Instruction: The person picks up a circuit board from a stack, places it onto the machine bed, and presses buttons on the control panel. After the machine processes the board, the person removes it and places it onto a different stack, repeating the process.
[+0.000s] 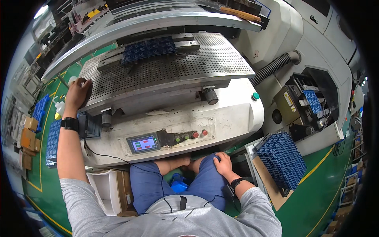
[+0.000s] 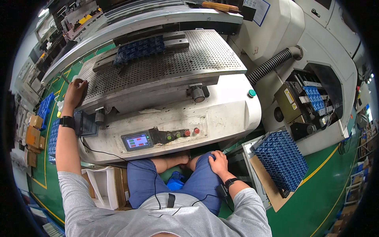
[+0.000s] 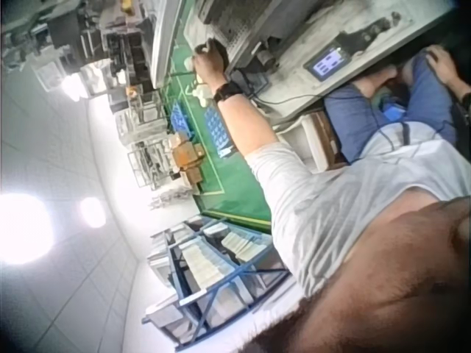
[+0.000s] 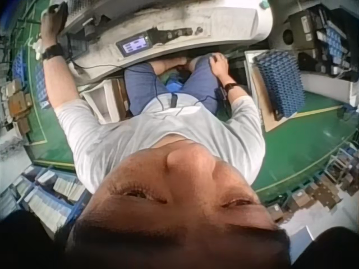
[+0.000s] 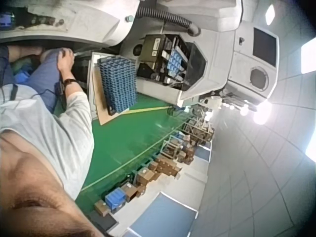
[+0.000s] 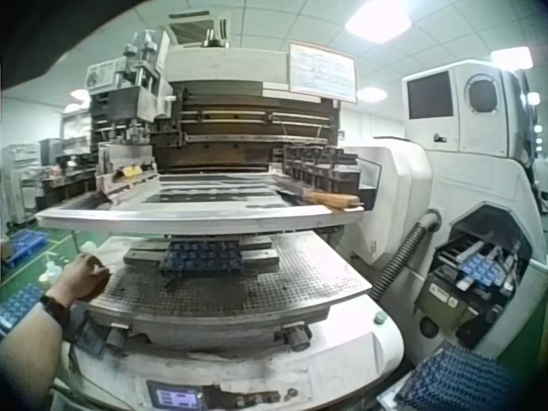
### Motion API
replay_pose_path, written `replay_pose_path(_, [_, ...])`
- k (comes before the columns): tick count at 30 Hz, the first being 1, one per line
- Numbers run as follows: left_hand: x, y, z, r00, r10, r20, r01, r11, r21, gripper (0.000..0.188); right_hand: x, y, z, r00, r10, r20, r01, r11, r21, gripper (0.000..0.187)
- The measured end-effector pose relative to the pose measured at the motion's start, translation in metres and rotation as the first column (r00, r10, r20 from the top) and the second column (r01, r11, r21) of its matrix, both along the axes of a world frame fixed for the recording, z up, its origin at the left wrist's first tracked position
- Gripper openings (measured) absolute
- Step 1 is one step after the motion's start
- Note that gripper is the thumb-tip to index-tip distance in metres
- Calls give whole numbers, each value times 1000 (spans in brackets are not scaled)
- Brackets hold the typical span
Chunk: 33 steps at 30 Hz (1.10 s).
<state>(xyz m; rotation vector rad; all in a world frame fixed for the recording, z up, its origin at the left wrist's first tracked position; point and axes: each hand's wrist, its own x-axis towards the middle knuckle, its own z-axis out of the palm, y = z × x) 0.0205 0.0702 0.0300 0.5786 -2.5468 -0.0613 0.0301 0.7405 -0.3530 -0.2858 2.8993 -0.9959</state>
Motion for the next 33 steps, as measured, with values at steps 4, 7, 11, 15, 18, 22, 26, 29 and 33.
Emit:
replay_pose_path(4, [0, 4, 1, 1000, 19, -5, -19, 1000, 9, 51, 0, 1, -1, 999, 3, -33, -3, 1000, 9, 35])
replay_pose_path(7, [0, 5, 2, 1000, 26, 2, -26, 1000, 3, 50, 1, 3, -3, 1000, -11, -22, 11, 1000, 6, 34])
replay_pose_path(11, [-1, 3, 3, 1000, 1, 25, -2, 1000, 25, 50, 0, 5, -4, 1000, -19, -8, 19, 1000, -4, 34])
replay_pose_path(15, [0, 4, 3, 1000, 2, 19, -2, 1000, 24, 50, -1, 6, -6, 1000, -17, -13, 17, 1000, 1, 33])
replay_pose_path(18, [0, 3, 3, 1000, -4, 19, 3, 1000, 20, 50, -1, 8, -5, 1000, -25, -6, 25, 1000, -1, 33])
replay_pose_path(22, [-1, 2, 2, 1000, -4, 12, 4, 1000, 20, 50, -1, 11, -5, 1000, -23, -12, 23, 1000, -4, 32])
replay_pose_path(26, [0, 1, 0, 1000, -25, -2, 25, 1000, 9, 49, 0, 11, -5, 1000, -26, -9, 26, 1000, -8, 32])
replay_pose_path(29, [0, 2, 1, 1000, -29, -10, 29, 1000, 5, 48, 0, 10, -5, 1000, -25, -11, 25, 1000, -7, 32])
replay_pose_path(33, [0, 2, 0, 999, -31, -14, 31, 1000, -4, 48, -1, 8, -4, 999, -23, -28, 23, 1000, -12, 32])
